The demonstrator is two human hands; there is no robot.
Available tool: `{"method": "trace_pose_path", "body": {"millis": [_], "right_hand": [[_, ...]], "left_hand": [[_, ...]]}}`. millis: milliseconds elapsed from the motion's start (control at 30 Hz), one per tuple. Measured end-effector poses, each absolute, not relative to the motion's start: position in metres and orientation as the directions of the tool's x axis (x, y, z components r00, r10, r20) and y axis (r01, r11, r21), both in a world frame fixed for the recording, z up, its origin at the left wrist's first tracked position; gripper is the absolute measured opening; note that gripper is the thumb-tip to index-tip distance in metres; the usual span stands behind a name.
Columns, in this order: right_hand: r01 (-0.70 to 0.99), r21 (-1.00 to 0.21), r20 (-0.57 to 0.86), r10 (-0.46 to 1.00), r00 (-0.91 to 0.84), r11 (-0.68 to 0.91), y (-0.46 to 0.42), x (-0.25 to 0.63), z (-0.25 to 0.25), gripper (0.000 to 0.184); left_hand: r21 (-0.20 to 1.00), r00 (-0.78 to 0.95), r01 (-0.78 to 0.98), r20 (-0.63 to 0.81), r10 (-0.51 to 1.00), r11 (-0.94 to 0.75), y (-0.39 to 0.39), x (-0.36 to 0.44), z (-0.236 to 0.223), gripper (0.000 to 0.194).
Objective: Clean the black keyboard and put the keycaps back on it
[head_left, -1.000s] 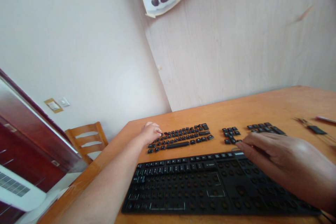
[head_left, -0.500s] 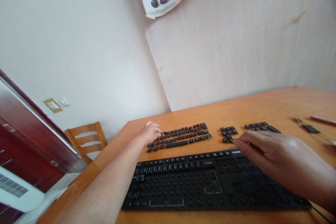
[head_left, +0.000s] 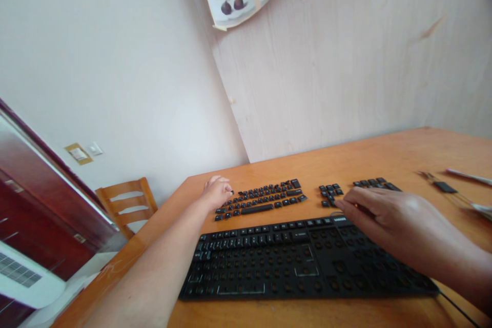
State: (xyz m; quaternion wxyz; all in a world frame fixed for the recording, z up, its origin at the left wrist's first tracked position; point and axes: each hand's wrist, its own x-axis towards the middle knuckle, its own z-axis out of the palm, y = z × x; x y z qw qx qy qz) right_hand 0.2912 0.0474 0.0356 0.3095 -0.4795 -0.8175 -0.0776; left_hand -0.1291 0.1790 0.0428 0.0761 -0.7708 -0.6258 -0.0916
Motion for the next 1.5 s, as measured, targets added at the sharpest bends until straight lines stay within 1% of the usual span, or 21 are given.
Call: {"method": "trace_pose_path", "body": {"millis": [100, 367, 467, 667, 767, 933, 1233, 1500], "right_hand": [[0.837, -0.168, 0.577, 0.74, -0.345, 0.521, 0.047, 0.291, 0.036, 0.032], [0.852, -0.16, 0.551, 0.761, -0.341, 0.498, 0.047, 0.291, 0.036, 0.035], [0.87, -0.162, 0.511, 0.794, -0.329, 0.465, 0.047, 0.292, 0.037, 0.037], [0.889, -0.146, 0.491, 0.812, -0.315, 0.433, 0.044, 0.29, 0.04, 0.04], [0.897, -0.155, 0.459, 0.834, -0.306, 0.414, 0.045, 0.289, 0.041, 0.041], [0.913, -0.165, 0.427, 0.861, -0.275, 0.373, 0.046, 0.29, 0.041, 0.044], [0.91, -0.16, 0.444, 0.851, -0.28, 0.383, 0.044, 0.289, 0.046, 0.043], [0.91, -0.158, 0.467, 0.841, -0.273, 0.383, 0.042, 0.288, 0.048, 0.043]], "left_hand": [[0.001, 0.192, 0.98, 0.256, 0.947, -0.199, 0.162, -0.129, 0.054, 0.014], [-0.013, 0.304, 0.949, 0.311, 0.901, -0.316, 0.078, -0.136, 0.074, 0.014], [-0.007, 0.312, 0.945, 0.325, 0.893, -0.327, 0.044, -0.139, 0.074, 0.015], [0.007, 0.316, 0.943, 0.284, 0.905, -0.331, -0.001, -0.141, 0.062, 0.014], [0.013, 0.308, 0.946, 0.281, 0.909, -0.325, -0.01, -0.138, 0.055, 0.013], [-0.022, 0.322, 0.945, 0.261, 0.91, -0.328, -0.016, -0.131, 0.051, 0.013], [-0.061, 0.338, 0.94, 0.272, 0.901, -0.335, -0.02, -0.126, 0.054, 0.015], [-0.07, 0.335, 0.942, 0.29, 0.897, -0.329, -0.02, -0.124, 0.053, 0.017]]}}
